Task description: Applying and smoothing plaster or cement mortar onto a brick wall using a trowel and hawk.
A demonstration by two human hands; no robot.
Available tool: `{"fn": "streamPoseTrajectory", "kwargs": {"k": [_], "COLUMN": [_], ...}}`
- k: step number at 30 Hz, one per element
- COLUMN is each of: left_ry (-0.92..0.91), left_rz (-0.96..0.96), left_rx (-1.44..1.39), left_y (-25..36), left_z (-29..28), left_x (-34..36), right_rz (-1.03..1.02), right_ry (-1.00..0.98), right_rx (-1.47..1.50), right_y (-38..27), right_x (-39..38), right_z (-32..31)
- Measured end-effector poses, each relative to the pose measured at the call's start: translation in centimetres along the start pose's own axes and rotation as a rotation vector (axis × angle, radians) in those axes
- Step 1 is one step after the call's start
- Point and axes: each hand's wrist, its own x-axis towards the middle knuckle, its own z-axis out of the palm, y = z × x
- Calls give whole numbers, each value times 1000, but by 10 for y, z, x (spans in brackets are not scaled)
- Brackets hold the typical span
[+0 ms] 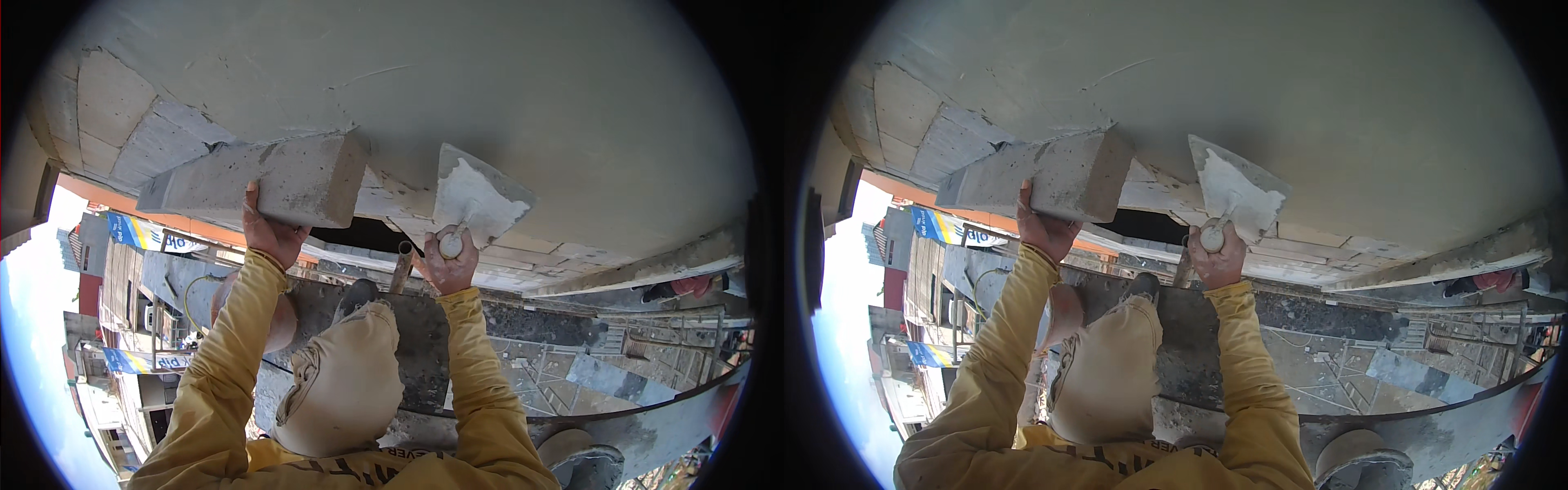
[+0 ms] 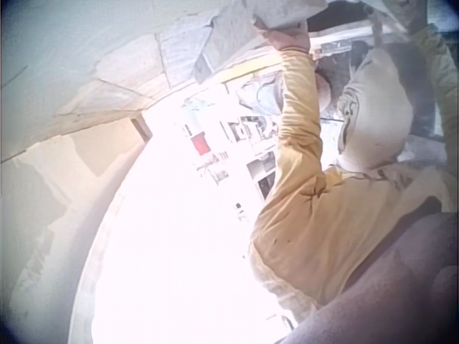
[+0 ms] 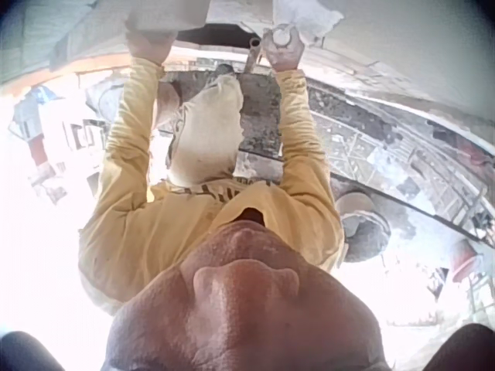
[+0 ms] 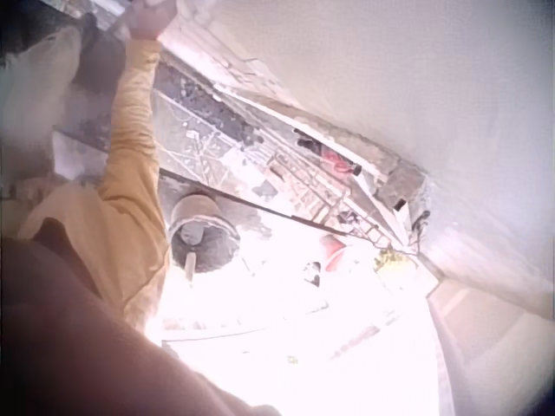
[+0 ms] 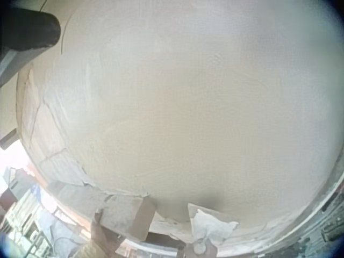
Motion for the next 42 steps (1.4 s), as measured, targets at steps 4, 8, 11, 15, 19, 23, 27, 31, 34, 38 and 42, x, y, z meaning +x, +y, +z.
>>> {"fn": "streamPoseTrajectory", "kwargs": {"k": [4, 8, 11, 15, 19, 23, 27, 31, 34, 38, 42], "left_ry": [-4, -17, -11, -5, -40, -6, -23, -20, -24, -33, -31], "left_rz": [-4, 2, -1, -39, -28, -18, -9, 18, 19, -1, -11], "left_rx": [33, 11, -3, -13, 33, 33, -3, -6, 2, 13, 0], "left_y": [0, 1, -1, 1, 2, -1, 1, -2, -1, -2, 0], "left_z": [5, 5, 11, 2, 1, 7, 2, 4, 6, 5, 4], "left_x": [-2, -2, -2, -1, -3, -4, 2, 2, 0, 1, -1], "right_rz": [52, 68, 32, -4, 67, -11, -75, 93, -74, 25, -113], "right_ry": [-98, -135, -118, 17, 164, 380, 590, 505, 181, -233, -499], "right_rx": [53, 128, 196, 49, 27, -143, -224, -45, -157, -387, -487], "right_y": [25, 34, 48, 51, 58, 86, 64, 54, 57, 87, 114], "right_x": [-9, 2, 4, -1, -4, 6, 34, 26, -4, -36, -35], "right_z": [51, 83, 102, 111, 70, -12, -84, -118, -87, -39, -12]}}
